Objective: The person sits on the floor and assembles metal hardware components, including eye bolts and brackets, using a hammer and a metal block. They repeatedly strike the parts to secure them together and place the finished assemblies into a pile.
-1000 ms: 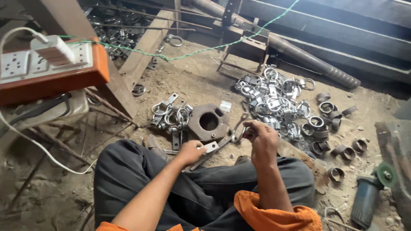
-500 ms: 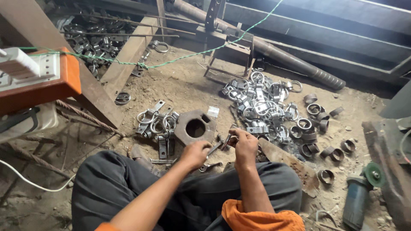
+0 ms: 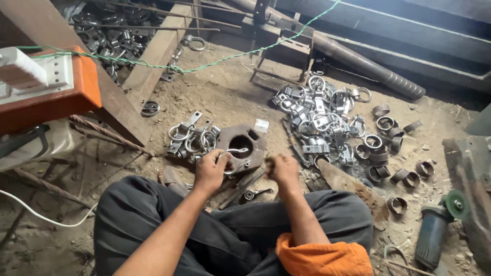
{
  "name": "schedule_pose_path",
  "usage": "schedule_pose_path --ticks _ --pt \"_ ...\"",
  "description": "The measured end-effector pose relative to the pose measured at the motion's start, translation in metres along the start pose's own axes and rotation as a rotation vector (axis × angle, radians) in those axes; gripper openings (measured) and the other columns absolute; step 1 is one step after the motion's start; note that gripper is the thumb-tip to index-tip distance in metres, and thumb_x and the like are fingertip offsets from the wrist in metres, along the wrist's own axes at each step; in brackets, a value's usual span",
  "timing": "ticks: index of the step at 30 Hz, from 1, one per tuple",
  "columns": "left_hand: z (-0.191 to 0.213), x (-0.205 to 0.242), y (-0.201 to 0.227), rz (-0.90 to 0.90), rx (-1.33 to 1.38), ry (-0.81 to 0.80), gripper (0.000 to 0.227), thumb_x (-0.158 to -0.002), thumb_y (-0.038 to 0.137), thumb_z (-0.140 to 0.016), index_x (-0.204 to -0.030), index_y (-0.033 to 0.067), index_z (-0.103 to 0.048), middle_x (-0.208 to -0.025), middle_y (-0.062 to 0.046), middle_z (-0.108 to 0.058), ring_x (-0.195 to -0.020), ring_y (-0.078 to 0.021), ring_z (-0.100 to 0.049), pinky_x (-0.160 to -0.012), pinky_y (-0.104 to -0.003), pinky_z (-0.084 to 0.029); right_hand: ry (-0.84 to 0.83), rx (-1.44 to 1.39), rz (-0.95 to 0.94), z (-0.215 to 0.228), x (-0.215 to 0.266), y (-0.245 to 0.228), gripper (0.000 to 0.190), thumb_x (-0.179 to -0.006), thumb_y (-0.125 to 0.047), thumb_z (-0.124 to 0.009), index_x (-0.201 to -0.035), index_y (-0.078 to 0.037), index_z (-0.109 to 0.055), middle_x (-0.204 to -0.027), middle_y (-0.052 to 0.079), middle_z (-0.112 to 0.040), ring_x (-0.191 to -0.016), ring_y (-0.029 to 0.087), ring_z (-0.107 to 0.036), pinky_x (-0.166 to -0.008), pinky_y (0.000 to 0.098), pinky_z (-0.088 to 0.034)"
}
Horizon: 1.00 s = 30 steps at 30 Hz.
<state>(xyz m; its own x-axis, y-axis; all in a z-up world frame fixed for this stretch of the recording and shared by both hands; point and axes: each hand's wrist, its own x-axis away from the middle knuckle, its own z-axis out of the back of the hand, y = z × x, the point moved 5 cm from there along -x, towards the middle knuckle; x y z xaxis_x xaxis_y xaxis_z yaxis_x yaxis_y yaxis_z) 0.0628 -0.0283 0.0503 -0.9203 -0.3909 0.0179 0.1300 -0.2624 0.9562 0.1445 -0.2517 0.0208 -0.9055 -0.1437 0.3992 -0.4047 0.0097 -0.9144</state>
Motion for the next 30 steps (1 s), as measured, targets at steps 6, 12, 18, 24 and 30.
schedule_pose_path --ticks 6,12,18,24,30 --pt "0.01 -0.023 -0.029 0.185 0.535 -0.001 0.027 -0.104 0.025 -0.057 -0.097 0.0022 -0.07 -0.077 -0.003 -0.071 -0.067 -0.012 -0.069 -0.063 -0.028 -0.059 -0.372 1.132 0.013 -0.074 0.041 0.059 0.033 -0.095 -0.032 -0.064 -0.118 -0.01 -0.072 -0.099 0.02 -0.077 -0.089 0.034 -0.073 -0.077 0.045 -0.058" --pt "0.003 -0.026 -0.028 0.195 0.721 -0.079 0.028 -0.106 0.024 -0.057 -0.097 0.0004 -0.067 -0.077 -0.004 -0.069 -0.065 -0.0118 -0.067 -0.061 -0.027 -0.055 -0.5 1.522 -0.025 -0.097 0.044 0.082 0.055 -0.097 -0.054 -0.055 -0.135 -0.015 -0.063 -0.122 0.022 -0.068 -0.116 0.04 -0.064 -0.098 0.0506 -0.052" --pt "0.009 -0.022 -0.013 0.086 0.601 -0.083 0.028 -0.105 0.027 -0.056 -0.096 0.0025 -0.067 -0.075 -0.002 -0.067 -0.065 -0.0103 -0.067 -0.061 -0.027 -0.057 -0.462 1.457 0.106 -0.087 0.01 0.119 0.046 -0.094 -0.044 -0.062 -0.121 -0.008 -0.072 -0.113 0.024 -0.071 -0.109 0.039 -0.067 -0.096 0.0479 -0.053" --pt "0.014 -0.019 -0.026 0.058 0.662 -0.028 0.027 -0.105 0.024 -0.058 -0.096 0.0008 -0.068 -0.076 -0.004 -0.071 -0.067 -0.011 -0.066 -0.065 -0.027 -0.055 -0.222 1.056 -0.119 -0.055 0.031 0.058 0.033 -0.094 -0.034 -0.062 -0.115 -0.012 -0.074 -0.077 0.016 -0.078 -0.056 0.022 -0.075 -0.067 0.0349 -0.063" --pt "0.014 -0.019 -0.037 0.135 0.599 -0.023 0.027 -0.104 0.022 -0.054 -0.096 0.0013 -0.069 -0.075 -0.004 -0.072 -0.065 -0.0128 -0.069 -0.063 -0.027 -0.054 -0.14 0.414 -0.319 0.023 0.027 -0.018 0.026 -0.095 -0.017 -0.068 -0.111 0.003 -0.066 -0.076 0.013 -0.066 -0.064 0.026 -0.072 -0.058 0.0391 -0.062"
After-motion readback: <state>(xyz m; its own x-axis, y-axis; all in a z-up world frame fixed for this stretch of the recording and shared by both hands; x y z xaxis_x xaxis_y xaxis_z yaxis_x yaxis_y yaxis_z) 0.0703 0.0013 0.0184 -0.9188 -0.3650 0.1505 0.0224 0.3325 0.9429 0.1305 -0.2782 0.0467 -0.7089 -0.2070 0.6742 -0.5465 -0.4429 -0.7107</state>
